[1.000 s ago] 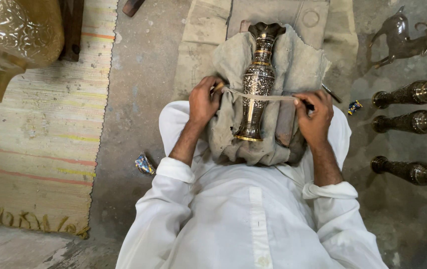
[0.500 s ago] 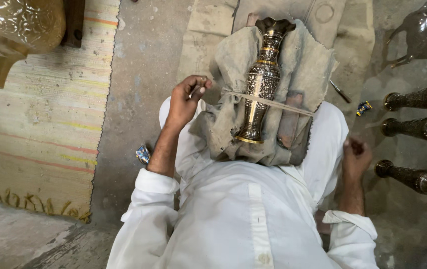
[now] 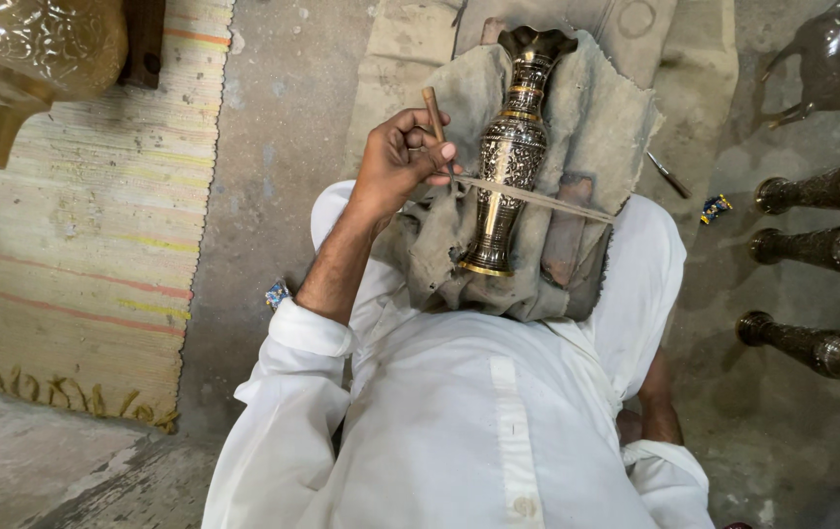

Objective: The person sits on the floor with an ornate brass vase clamped to a cloth-wrapped form on their lap. They hold a chisel against the vase's decorated surface and repeatedly strike it with a wooden mallet, repositioning the chisel to engrave details, and occasionally adjust the vase and its binding strap.

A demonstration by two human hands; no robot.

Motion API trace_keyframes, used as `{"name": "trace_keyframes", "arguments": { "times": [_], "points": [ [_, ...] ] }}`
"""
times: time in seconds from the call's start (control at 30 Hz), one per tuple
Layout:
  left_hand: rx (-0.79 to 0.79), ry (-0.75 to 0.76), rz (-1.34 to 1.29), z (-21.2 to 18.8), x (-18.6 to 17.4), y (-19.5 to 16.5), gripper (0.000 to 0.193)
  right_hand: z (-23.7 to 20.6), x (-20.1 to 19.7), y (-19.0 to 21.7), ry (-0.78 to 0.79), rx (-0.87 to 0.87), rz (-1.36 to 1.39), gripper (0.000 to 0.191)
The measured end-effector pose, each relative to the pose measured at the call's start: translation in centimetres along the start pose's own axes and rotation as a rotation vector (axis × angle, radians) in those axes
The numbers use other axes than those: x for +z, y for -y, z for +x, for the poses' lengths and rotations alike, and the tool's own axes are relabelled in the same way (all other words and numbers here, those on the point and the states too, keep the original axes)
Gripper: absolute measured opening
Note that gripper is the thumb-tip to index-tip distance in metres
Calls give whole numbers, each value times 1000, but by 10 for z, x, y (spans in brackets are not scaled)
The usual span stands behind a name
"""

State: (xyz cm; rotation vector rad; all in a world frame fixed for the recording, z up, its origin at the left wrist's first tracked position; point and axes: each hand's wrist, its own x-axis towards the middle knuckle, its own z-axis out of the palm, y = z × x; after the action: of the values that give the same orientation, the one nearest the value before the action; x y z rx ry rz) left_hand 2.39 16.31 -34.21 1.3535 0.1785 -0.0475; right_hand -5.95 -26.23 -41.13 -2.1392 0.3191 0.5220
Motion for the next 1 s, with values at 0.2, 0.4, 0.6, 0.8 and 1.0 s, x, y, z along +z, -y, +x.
{"name": "trace_keyframes", "arguments": {
  "times": [0.2,0.4,0.6,0.8,1.0],
  "points": [
    [31,8,10,-4,-3,6,37,8,-7,-2,39,125,-161,48],
    [44,2,26,-4,-6,4,37,6,-9,-3,57,154,-207,48],
    [74,56,38,7,2,-3,36,-1,-7,-4,42,161,-215,49],
    [193,145,221,19,19,-13,33,-8,-3,-4,12,154,-224,50],
    [439,237,509,40,41,-28,39,-12,0,1,-12,156,-225,52]
  ]
}}
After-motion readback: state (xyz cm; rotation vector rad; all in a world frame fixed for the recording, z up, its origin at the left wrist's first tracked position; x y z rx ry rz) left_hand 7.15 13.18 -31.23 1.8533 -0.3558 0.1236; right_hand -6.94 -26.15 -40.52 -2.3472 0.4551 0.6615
